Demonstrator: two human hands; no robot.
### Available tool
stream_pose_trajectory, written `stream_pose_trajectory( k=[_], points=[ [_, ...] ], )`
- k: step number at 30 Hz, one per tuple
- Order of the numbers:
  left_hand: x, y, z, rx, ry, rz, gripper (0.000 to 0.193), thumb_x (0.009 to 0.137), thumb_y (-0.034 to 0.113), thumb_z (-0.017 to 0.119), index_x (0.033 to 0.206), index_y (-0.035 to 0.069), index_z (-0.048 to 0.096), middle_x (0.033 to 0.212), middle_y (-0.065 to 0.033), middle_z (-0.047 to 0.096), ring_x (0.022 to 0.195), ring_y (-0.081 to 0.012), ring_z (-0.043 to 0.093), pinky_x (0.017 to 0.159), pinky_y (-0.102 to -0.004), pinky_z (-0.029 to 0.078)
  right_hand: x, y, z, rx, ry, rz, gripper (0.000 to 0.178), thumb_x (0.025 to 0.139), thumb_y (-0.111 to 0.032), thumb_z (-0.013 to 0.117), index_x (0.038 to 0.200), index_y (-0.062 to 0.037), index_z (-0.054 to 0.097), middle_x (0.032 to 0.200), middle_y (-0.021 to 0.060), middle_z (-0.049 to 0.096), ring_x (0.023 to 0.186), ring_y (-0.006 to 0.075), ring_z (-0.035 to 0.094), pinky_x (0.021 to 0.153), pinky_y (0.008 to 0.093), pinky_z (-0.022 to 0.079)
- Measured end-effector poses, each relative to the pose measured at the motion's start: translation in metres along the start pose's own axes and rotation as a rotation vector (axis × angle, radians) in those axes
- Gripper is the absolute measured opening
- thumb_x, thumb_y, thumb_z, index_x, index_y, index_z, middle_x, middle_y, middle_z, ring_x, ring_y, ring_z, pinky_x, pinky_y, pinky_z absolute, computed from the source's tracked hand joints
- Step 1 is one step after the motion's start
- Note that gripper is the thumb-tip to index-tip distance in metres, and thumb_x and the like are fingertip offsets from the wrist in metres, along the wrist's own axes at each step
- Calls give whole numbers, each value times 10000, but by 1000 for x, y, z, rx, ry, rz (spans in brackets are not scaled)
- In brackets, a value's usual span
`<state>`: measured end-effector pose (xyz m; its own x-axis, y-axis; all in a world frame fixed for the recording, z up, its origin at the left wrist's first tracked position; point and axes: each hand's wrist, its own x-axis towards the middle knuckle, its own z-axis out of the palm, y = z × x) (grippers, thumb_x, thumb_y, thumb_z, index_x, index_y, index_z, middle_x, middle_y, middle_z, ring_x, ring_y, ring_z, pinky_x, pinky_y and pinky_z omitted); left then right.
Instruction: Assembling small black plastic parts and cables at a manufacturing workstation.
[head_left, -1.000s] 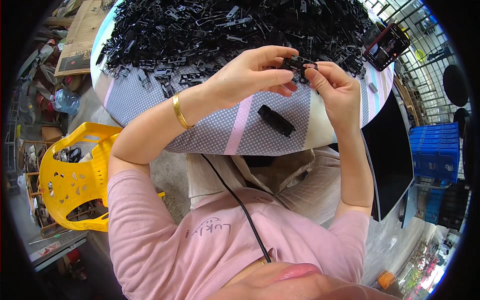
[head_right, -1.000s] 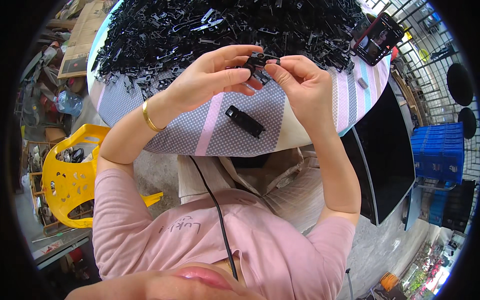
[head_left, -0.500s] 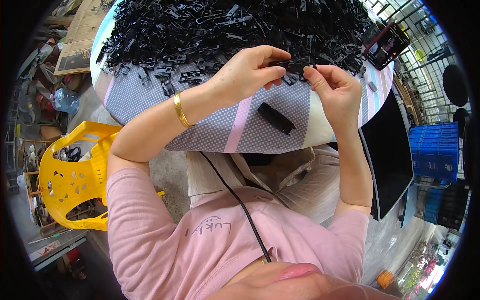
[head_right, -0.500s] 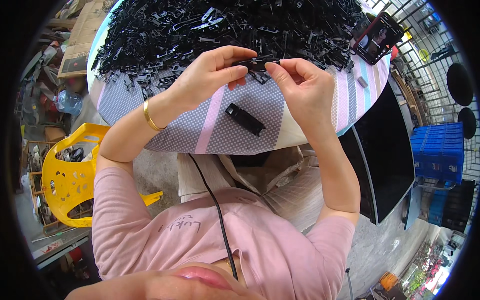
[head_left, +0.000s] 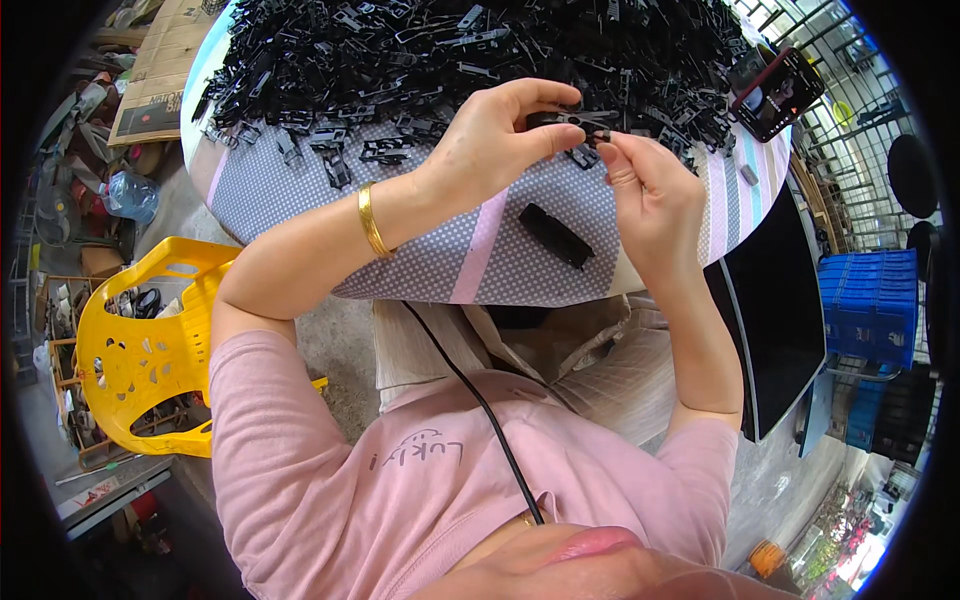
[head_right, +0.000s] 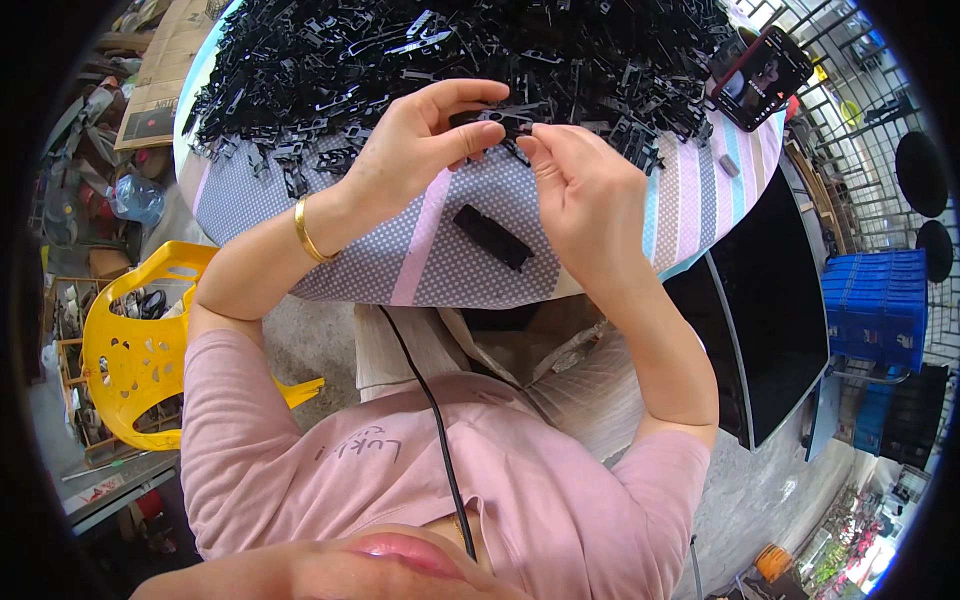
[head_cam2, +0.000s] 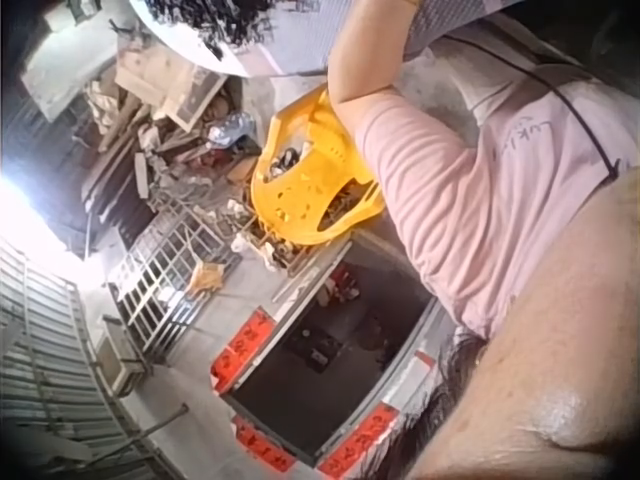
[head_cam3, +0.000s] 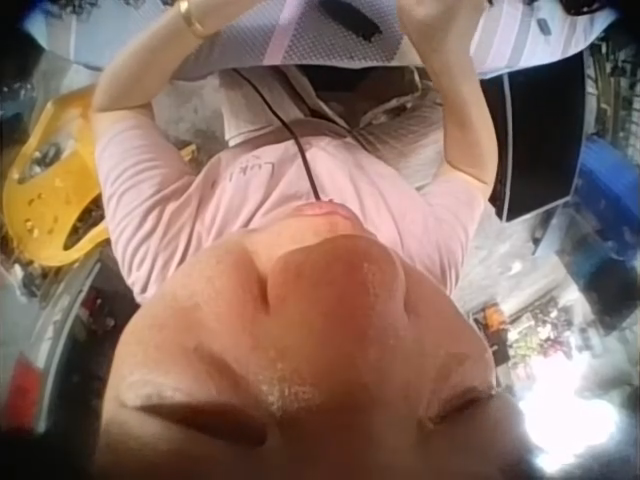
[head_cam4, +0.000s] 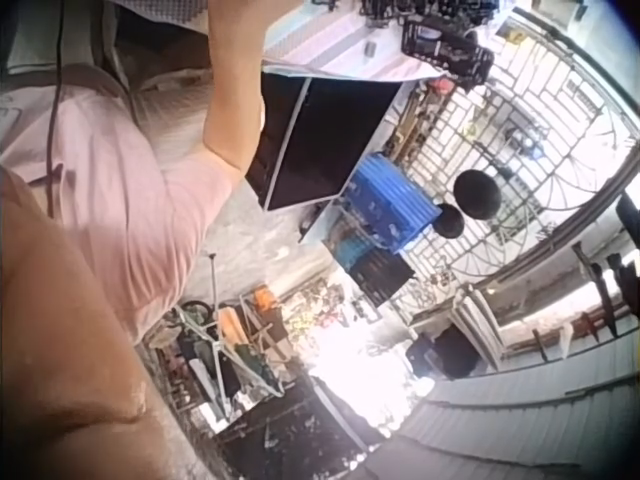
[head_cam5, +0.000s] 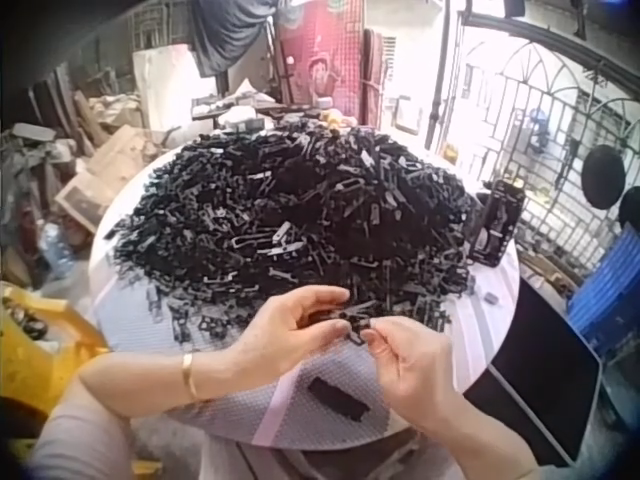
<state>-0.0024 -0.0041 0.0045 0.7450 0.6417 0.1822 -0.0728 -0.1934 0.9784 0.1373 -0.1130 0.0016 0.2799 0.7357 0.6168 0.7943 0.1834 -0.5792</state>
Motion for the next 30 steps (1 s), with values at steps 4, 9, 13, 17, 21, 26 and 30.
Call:
stream_pose_trajectory(
  k=[4,9,13,17,21,26,30],
  points=[
    [-2,5,-2,69,-15,89,311,821,108,616,1092,-35,557,869,-59,625,706,-68,561,634,-196,482,11,0,-20,-337,-24,-167,125,789,-123,662,824,-3,660,726,80,647,614,126,583,553,230,449],
    [0,16,-7,-33,-23,-35,280,843,127,593,1082,-16,560,879,-59,619,706,-69,567,591,-176,461,27,33,-27,-151,-23,26,138,750,-142,694,829,-31,673,757,74,651,651,154,590,607,249,461],
    [2,10,-8,-111,-30,-164,268,843,122,585,1057,-35,550,851,-87,634,657,-81,564,539,-182,457,25,41,-9,-449,-101,-268,182,699,-210,690,812,-70,658,761,58,635,731,246,568,669,345,454],
    [2,10,-6,-136,-48,-190,265,849,118,575,1063,-36,546,865,-99,635,653,-89,573,534,-192,467,26,44,-9,-411,-200,-77,166,738,-101,605,889,-64,662,768,89,641,711,260,582,673,348,466],
    [3,10,-8,-169,-50,-232,279,859,114,561,1089,-42,532,888,-118,631,659,-107,594,546,-206,486,31,47,-21,-345,-133,27,242,769,-57,501,956,-36,654,797,114,654,748,222,614,710,303,472],
    [3,10,-9,-192,-43,-257,307,869,126,557,1119,-48,518,906,-129,620,672,-127,616,583,-221,513,35,44,-34,567,-235,436,265,788,-37,499,1000,92,593,950,117,642,882,186,617,830,301,461],
    [4,7,-8,-231,0,-260,322,884,143,549,1133,-55,505,918,-130,602,712,-159,635,636,-248,540,28,31,-34,676,-271,419,266,828,-93,584,1050,53,585,976,124,637,851,167,620,822,289,476]
  ],
)
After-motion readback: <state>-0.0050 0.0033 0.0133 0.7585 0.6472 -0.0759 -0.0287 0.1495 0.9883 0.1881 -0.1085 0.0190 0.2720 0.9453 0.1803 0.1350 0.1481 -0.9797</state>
